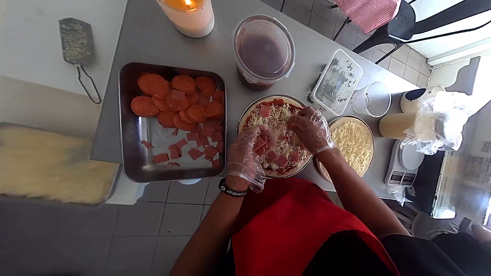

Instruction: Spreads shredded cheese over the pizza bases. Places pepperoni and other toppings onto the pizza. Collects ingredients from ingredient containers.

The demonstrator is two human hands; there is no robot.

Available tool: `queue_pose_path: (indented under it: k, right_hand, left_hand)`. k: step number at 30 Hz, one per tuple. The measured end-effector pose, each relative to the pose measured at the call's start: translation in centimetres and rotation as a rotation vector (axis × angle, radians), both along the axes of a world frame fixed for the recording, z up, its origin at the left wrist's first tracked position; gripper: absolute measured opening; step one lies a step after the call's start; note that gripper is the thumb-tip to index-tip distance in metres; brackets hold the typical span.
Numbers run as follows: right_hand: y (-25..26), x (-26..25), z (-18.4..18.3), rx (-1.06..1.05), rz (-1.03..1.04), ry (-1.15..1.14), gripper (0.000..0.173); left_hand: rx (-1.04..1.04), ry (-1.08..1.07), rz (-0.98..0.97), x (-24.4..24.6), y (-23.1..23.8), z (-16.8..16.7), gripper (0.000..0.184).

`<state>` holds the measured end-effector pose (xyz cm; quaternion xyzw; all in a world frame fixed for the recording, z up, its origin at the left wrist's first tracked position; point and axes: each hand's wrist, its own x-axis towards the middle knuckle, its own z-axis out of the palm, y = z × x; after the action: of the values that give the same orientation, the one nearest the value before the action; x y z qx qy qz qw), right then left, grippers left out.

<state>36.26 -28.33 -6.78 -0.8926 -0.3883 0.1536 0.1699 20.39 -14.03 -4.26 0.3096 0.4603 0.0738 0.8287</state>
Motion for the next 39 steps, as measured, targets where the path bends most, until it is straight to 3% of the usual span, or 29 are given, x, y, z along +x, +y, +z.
queue_pose_path:
  k: [11,16,21,26,29,33,39]
  right_hand:
    - [2.5,-0.6,2.5,-0.054,-0.094,0.324,0.010]
    - [1.9,-2.4,2.3,0.049,-0.078,0.075,0.012]
    - [0.6,-4.4,2.3,-0.116,-0.061,0.141,0.020]
    - [0.1,-5.2,2.9,-0.010,-0.008,0.106,0.023]
    - [0.5,-5.9,5.0,0.234,0.116,0.029,0.015]
    - [1.7,-5.4,4.8,0.394,0.356,0.127,0.016]
    - [1.4,-3.4,4.7,0.327,0.233,0.473,0.015]
  left_hand:
    - [-0.065,-0.031,0.093,-2.4,1.4,0.1,0.029]
    - [-0.114,-0.067,0.086,-2.8,1.4,-0.1,0.028]
    - [-0.126,-0.132,0.062,-2.8,1.1,-0.1,0.033]
    - [-0.205,-0.139,0.013,-2.2,1.2,0.7,0.036]
    - [-0.225,-0.149,-0.029,-2.0,1.1,1.0,0.036]
    - [-0.283,-0.143,-0.096,-1.4,0.8,1.2,0.033]
    - [-0.330,-0.048,-0.149,-1.1,0.9,1.0,0.036]
